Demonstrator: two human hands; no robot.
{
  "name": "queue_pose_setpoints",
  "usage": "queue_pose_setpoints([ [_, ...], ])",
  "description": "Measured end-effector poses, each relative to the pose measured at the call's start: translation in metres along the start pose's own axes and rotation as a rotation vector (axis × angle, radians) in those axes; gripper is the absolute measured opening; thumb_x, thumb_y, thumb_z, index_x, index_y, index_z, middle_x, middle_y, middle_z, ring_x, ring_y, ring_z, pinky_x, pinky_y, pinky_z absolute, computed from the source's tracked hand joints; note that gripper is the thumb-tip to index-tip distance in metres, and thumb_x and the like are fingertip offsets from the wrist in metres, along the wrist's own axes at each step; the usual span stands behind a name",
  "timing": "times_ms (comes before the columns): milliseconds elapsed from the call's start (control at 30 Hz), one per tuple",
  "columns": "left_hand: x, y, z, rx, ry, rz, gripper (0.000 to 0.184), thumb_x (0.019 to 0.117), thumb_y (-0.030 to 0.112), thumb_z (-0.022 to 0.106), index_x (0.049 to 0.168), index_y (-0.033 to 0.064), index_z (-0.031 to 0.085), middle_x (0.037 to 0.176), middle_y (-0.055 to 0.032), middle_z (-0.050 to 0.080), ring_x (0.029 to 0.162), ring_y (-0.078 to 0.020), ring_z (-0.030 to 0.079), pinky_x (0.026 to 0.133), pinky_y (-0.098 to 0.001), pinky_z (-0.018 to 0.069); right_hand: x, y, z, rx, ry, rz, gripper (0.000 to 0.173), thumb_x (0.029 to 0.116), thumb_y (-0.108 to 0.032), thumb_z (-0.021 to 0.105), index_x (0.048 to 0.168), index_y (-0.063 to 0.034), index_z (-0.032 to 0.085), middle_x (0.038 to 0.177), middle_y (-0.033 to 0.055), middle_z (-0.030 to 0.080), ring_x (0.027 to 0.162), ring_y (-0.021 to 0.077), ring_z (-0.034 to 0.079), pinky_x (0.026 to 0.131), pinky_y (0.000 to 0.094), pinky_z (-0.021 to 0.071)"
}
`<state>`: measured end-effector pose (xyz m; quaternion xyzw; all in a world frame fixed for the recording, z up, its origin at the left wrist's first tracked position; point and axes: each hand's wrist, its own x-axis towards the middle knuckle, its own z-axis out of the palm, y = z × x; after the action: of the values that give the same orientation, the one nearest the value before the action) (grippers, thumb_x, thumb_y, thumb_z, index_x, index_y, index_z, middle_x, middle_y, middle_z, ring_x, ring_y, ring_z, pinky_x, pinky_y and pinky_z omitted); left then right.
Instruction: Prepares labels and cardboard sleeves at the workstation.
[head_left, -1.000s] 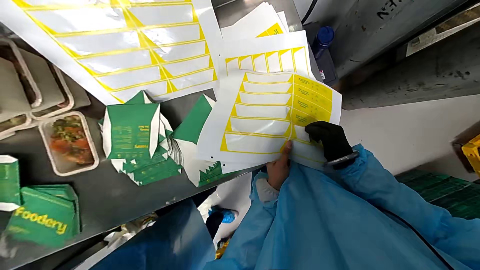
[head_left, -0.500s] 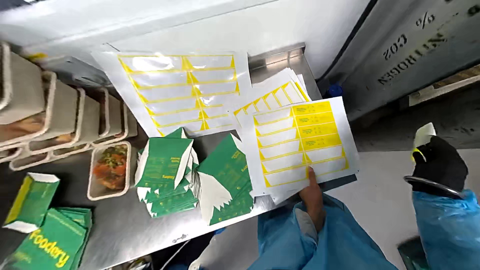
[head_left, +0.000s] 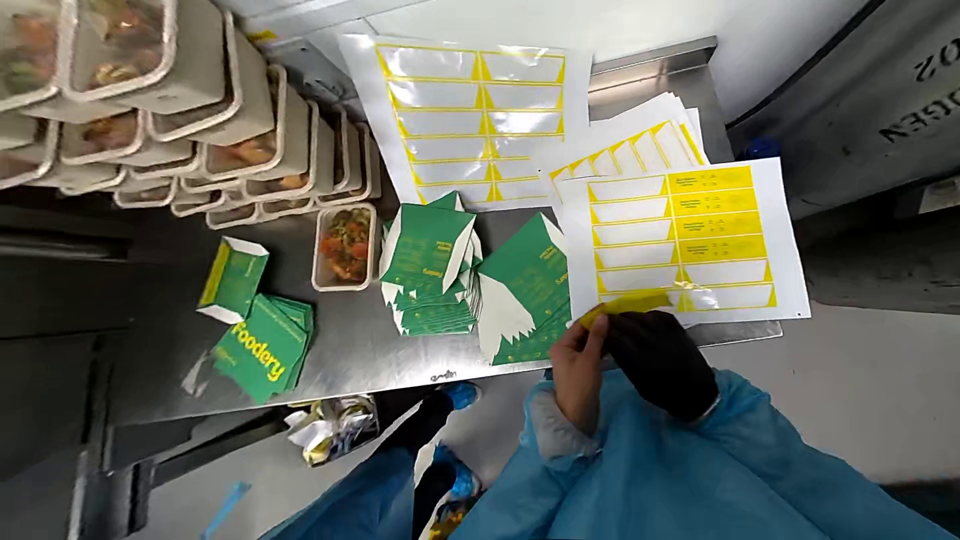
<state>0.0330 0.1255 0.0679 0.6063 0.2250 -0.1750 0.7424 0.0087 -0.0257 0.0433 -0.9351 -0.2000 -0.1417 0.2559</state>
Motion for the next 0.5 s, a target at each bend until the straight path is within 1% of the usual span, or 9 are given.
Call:
queue_pose_setpoints([
  [33, 0.001, 0.002, -0.014, -0.053, 0.068, 0.009, 0.021, 0.1026, 0.013, 0.062, 0.116, 0.0005, 0.072, 0.107, -0.0137, 0.074, 0.096, -0.0246, 0.073, 0.089, -0.0423, 0.0611, 0.006, -0.005, 0.002, 0.083, -0.002, 0.016, 0.027, 0.1023, -0.023, 0.057, 0.123, -0.0173, 0.073, 0.132, -0.0002, 0.069, 0.125, 0.0175, 0.062, 0.108, 0.0423, 0.0478],
  [100, 0.001, 0.01, -0.037, -0.177, 0.17, 0.013, 0.022, 0.1045, 0.009, 0.057, 0.118, -0.0036, 0.069, 0.11, -0.0171, 0.073, 0.098, -0.0276, 0.073, 0.091, -0.044, 0.0612, 0.018, -0.012, 0.001, 0.192, 0.085, 0.198, 0.028, 0.098, -0.029, 0.064, 0.12, -0.0163, 0.076, 0.128, -0.0007, 0.071, 0.123, 0.0162, 0.064, 0.107, 0.0407, 0.0504],
  [133, 0.002, 0.014, -0.045, -0.23, 0.202, 0.017, 0.022, 0.1051, 0.009, 0.056, 0.118, -0.0043, 0.068, 0.111, -0.018, 0.073, 0.098, -0.0286, 0.073, 0.091, -0.0445, 0.0613, 0.026, -0.013, 0.001, 0.206, 0.129, 0.32, 0.032, 0.095, -0.033, 0.069, 0.121, -0.0146, 0.075, 0.126, 0.0009, 0.072, 0.12, 0.0177, 0.065, 0.103, 0.0415, 0.0535],
  [200, 0.002, 0.021, -0.059, -0.314, 0.231, 0.039, 0.023, 0.1054, 0.009, 0.055, 0.119, -0.0048, 0.068, 0.113, -0.0187, 0.073, 0.099, -0.029, 0.073, 0.092, -0.045, 0.0611, 0.047, -0.013, 0.002, 0.263, 0.099, 0.557, 0.049, 0.0899, -0.046, 0.074, 0.128, -0.0143, 0.07, 0.125, 0.004, 0.07, 0.114, 0.0199, 0.065, 0.09, 0.043, 0.057],
  [233, 0.002, 0.023, -0.064, -0.34, 0.233, 0.051, 0.023, 0.1055, 0.008, 0.055, 0.119, -0.0044, 0.068, 0.113, -0.0183, 0.072, 0.099, -0.0288, 0.073, 0.092, -0.0453, 0.0611, 0.057, -0.014, 0.005, 0.32, 0.065, 0.644, 0.053, 0.0878, -0.049, 0.075, 0.128, -0.0149, 0.069, 0.122, 0.0041, 0.07, 0.109, 0.0192, 0.066, 0.084, 0.0421, 0.0576],
  [267, 0.003, 0.025, -0.068, -0.357, 0.228, 0.062, 0.023, 0.1058, 0.008, 0.054, 0.12, -0.0039, 0.068, 0.114, -0.018, 0.072, 0.1, -0.0285, 0.073, 0.092, -0.0453, 0.0609, 0.066, -0.014, 0.008, 0.377, 0.039, 0.692, 0.051, 0.0876, -0.05, 0.076, 0.125, -0.0157, 0.07, 0.118, 0.0022, 0.072, 0.104, 0.0165, 0.067, 0.08, 0.0392, 0.0578],
  [300, 0.004, 0.026, -0.072, -0.37, 0.222, 0.07, 0.024, 0.1058, 0.008, 0.054, 0.121, -0.0036, 0.068, 0.115, -0.018, 0.072, 0.101, -0.0287, 0.073, 0.092, -0.0454, 0.0608, 0.074, -0.015, 0.011, 0.412, 0.028, 0.702, 0.044, 0.0889, -0.047, 0.075, 0.119, -0.0161, 0.072, 0.113, -0.0002, 0.073, 0.1, 0.0137, 0.068, 0.076, 0.0362, 0.058],
  [367, 0.007, 0.031, -0.078, -0.397, 0.204, 0.087, 0.024, 0.1055, 0.008, 0.055, 0.121, -0.0036, 0.068, 0.116, -0.0189, 0.072, 0.102, -0.0301, 0.073, 0.092, -0.0461, 0.0609, 0.088, -0.019, 0.017, 0.401, 0.059, 0.646, 0.026, 0.0926, -0.039, 0.073, 0.107, -0.0171, 0.074, 0.1, -0.0047, 0.074, 0.09, 0.0079, 0.068, 0.071, 0.0291, 0.0572],
  [500, 0.015, 0.039, -0.088, -0.432, 0.124, 0.105, 0.026, 0.1066, 0.01, 0.053, 0.123, -0.0039, 0.068, 0.118, -0.0213, 0.071, 0.104, -0.0319, 0.072, 0.094, -0.0477, 0.0601, 0.106, -0.02, 0.028, 0.328, 0.113, 0.494, 0.017, 0.0956, -0.03, 0.069, 0.098, -0.0143, 0.075, 0.089, -0.003, 0.071, 0.082, 0.0071, 0.065, 0.07, 0.0259, 0.0545],
])
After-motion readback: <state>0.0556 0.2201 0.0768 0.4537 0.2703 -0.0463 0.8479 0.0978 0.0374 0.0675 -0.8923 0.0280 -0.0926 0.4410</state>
